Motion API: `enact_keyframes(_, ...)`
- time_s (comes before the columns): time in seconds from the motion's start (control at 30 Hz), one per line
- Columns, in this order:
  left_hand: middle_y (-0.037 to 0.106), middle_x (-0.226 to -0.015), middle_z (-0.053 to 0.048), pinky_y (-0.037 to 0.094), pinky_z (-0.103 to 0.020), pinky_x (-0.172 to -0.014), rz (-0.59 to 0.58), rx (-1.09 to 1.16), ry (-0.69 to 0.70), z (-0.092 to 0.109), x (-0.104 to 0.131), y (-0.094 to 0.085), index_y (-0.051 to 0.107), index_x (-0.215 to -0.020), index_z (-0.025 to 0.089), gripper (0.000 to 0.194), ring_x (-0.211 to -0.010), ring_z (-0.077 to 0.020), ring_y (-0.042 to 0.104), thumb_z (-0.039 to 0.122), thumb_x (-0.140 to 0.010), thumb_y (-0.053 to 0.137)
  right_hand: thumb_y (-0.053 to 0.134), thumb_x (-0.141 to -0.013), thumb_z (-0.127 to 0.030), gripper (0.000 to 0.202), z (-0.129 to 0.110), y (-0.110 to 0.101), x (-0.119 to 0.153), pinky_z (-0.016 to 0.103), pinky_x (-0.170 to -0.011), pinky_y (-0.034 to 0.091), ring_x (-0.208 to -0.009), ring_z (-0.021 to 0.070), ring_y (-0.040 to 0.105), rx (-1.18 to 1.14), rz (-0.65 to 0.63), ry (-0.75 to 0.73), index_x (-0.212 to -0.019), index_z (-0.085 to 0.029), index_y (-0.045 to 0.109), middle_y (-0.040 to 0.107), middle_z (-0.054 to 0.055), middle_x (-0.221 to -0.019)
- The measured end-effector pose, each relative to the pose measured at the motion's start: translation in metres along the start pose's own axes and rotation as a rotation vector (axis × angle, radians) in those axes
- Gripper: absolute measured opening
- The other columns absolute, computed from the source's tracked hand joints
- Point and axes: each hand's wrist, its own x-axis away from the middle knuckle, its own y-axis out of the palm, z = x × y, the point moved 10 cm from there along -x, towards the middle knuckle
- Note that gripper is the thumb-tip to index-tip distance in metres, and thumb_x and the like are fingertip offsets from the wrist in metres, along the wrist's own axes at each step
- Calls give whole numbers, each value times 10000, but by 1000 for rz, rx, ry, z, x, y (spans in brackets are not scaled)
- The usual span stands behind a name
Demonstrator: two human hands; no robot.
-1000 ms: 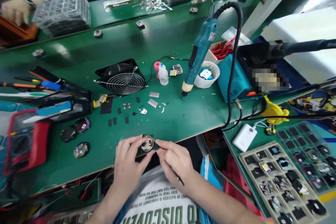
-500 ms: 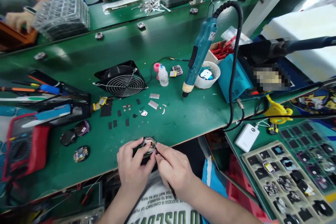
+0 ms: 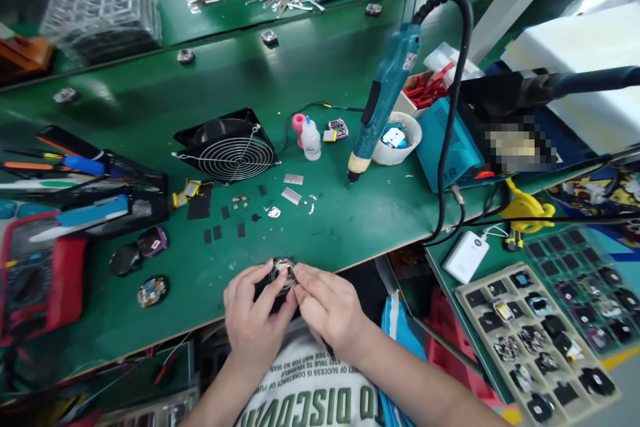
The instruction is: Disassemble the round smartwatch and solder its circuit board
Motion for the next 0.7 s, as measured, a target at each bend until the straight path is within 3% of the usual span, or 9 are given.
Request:
enact_keyframes(0.33,661,-1142,-105,498,-409,-896,-3,-13,-5,-1,0,0,662,-1041,208,158,-1071,-252,629,140,-902,695,580,-943,6,195,16,-7,-16,372,-840,670,-1006,216,758,-316,-22,126,-925,-178,643,782,125,-1075)
enact_keyframes(0.5,637,-1124,-112,488,-423,-880,-7,15,-30,-3,-2,0,671,-1057,203,173,-1075,-269,606,156,-899,724,612,-934,5,172,7,-19,-13,286,-826,669,-933,192,784,-177,30,124,-951,-162,651,782,148,-1047)
enact_keyframes(0.7,633,-1093,-90,489,-405,-866,5,-2,-41,-3,-3,0,675,-1040,223,131,-1065,-255,614,187,-917,706,603,-930,7,181,6,-17,-6,293,-832,678,-919,202,793,-108,83,123,-924,-166,654,791,151,-1047)
